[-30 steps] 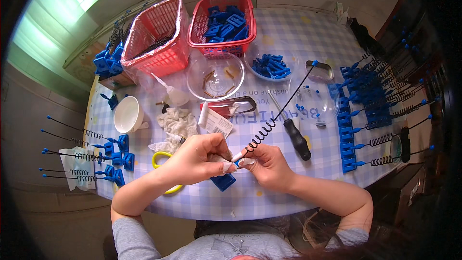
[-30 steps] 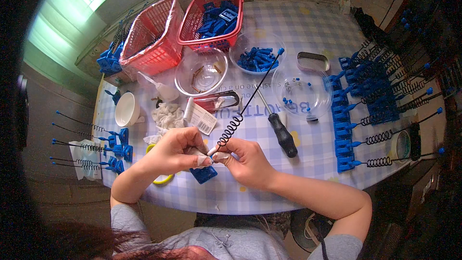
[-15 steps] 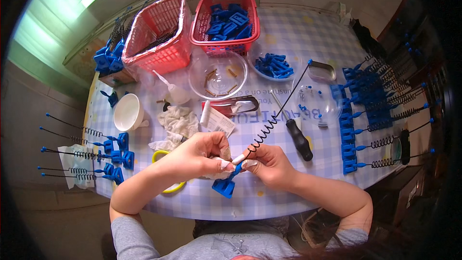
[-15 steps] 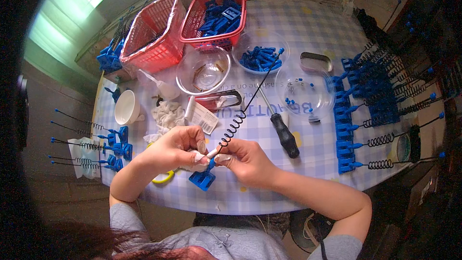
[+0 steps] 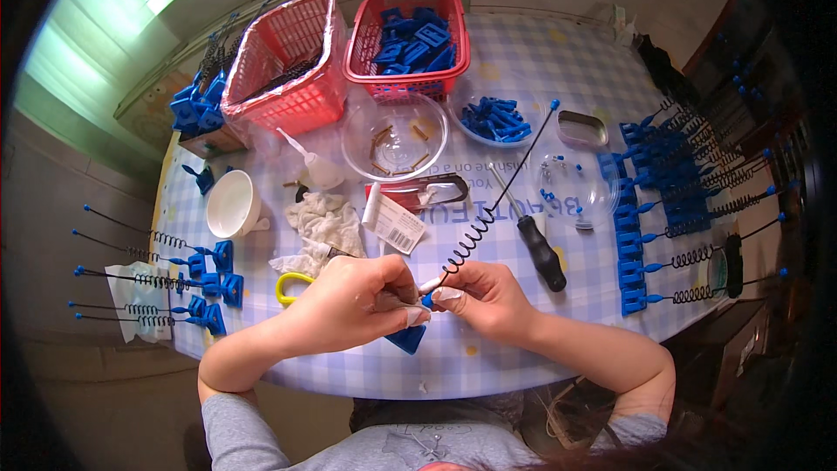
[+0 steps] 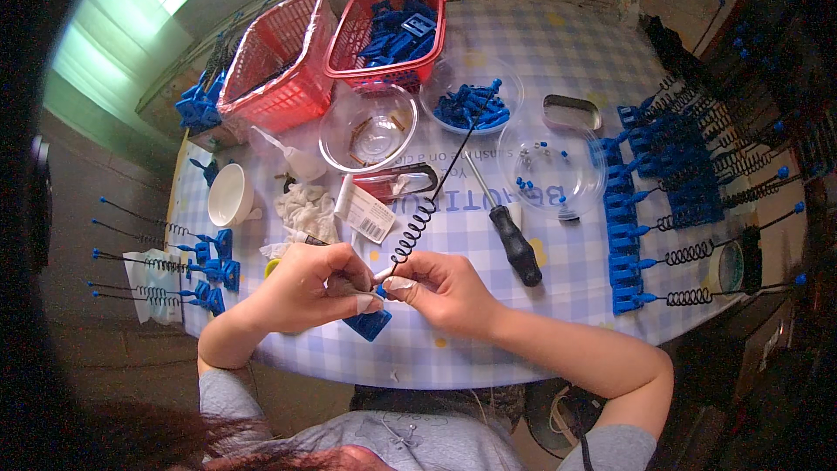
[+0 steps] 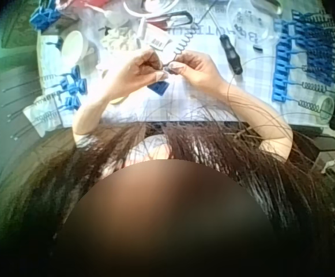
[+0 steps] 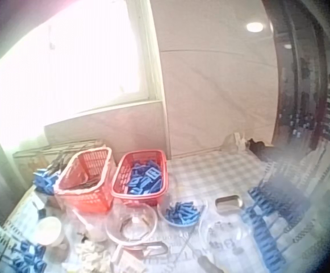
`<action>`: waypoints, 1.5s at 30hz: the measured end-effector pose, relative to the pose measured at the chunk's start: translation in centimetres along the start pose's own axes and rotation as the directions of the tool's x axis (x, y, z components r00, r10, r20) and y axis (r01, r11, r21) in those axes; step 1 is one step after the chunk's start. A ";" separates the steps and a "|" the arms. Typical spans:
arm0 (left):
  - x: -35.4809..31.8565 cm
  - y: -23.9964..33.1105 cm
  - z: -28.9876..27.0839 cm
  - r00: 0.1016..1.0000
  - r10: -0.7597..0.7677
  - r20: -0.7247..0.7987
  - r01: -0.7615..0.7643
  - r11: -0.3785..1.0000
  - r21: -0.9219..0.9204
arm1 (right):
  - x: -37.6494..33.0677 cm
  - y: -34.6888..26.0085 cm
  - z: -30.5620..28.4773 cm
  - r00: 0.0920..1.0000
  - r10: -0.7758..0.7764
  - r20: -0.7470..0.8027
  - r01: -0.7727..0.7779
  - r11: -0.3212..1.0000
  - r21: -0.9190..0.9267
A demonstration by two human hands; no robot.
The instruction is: The person assembles small blue plastic components with springs and metal rods, using glue and scissors.
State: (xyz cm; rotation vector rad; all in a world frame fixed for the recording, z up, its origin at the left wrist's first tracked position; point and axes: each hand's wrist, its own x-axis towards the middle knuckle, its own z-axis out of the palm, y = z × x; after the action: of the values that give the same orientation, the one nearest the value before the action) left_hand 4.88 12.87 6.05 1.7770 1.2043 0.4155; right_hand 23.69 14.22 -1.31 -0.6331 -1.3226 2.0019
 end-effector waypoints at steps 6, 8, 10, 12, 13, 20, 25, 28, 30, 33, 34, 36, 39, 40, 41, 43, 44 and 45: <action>0.3 0.1 0.9 0.997 0.017 -0.079 -0.013 0.999 0.045 | -0.3 0.2 0.0 0.995 -0.077 -0.061 0.065 0.984 -0.168; 0.3 -0.4 0.8 0.998 -0.031 -0.047 0.023 0.989 -0.149 | -0.3 0.4 0.0 0.995 -0.072 -0.062 0.060 0.983 -0.175; 0.4 -1.7 1.1 0.997 -0.074 0.017 0.074 0.908 -0.412 | -0.3 0.6 0.0 0.996 -0.068 -0.063 0.056 0.982 -0.180; 0.6 -1.8 0.8 0.996 -0.078 0.052 0.093 0.883 -0.461 | -0.3 0.6 0.1 0.996 -0.070 -0.059 0.062 0.990 -0.125; 0.7 -1.8 0.6 0.993 -0.081 0.086 0.114 0.854 -0.508 | -0.3 0.5 0.1 0.996 -0.070 -0.060 0.062 0.990 -0.126; 1.1 -2.1 0.2 0.977 -0.106 0.183 0.202 0.723 -0.660 | -0.5 0.0 0.0 0.998 -0.057 0.008 0.057 0.998 0.027; 1.1 -2.7 0.1 0.958 -0.099 0.268 0.268 0.632 -0.727 | -0.3 0.4 -0.3 0.994 -0.097 0.049 0.092 0.991 0.097; 1.2 -2.4 -0.1 0.951 -0.092 0.295 0.281 0.656 -0.701 | -0.3 0.5 -0.4 0.991 -0.104 0.081 0.094 0.989 0.114; 1.1 -2.4 -0.1 0.955 -0.092 0.283 0.274 0.646 -0.713 | -0.3 0.4 -0.5 0.988 -0.125 0.091 0.118 0.990 0.078; 1.0 -2.5 0.0 0.967 -0.090 0.237 0.236 0.660 -0.713 | 0.0 0.3 -0.6 0.979 -0.195 0.065 0.203 0.971 -0.129; 1.0 -2.5 0.1 0.976 -0.087 0.202 0.205 0.684 -0.700 | 0.0 0.1 -0.5 0.978 -0.196 0.066 0.203 0.971 -0.129; 1.0 -2.2 0.2 0.981 -0.097 0.166 0.187 0.689 -0.701 | -0.1 -0.3 -0.1 0.988 -0.157 -0.002 0.157 0.986 -0.049; 1.0 -1.5 0.5 0.988 -0.112 0.104 0.152 0.713 -0.684 | -0.2 -0.4 0.1 1.000 -0.022 -0.012 0.023 0.985 0.172; 0.9 -1.3 0.5 0.991 -0.112 0.079 0.136 0.732 -0.668 | -0.2 -0.4 0.0 1.000 -0.022 -0.012 0.024 0.985 0.173; 0.8 -1.2 0.6 0.990 -0.112 0.081 0.137 0.731 -0.668 | -0.2 -0.3 -0.2 1.000 -0.012 -0.010 0.013 0.989 0.146; 0.7 -1.2 0.8 0.995 -0.091 0.045 0.099 0.778 -0.620 | -0.2 0.1 -0.4 1.000 0.000 -0.010 0.002 0.993 0.119; 0.6 -1.3 1.1 0.995 -0.092 0.045 0.100 0.779 -0.620 | -0.2 0.3 -0.4 1.000 -0.020 -0.016 0.022 0.993 0.113; 0.4 -1.6 1.4 0.999 -0.051 -0.015 0.034 0.839 -0.543 | -0.1 0.4 -0.4 0.999 -0.040 -0.021 0.042 0.993 0.107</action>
State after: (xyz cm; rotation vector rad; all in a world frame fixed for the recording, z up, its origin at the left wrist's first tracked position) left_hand 5.18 12.72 3.94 1.2505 1.0117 0.6848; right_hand 23.96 14.24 -1.87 -0.5683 -1.1990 2.0138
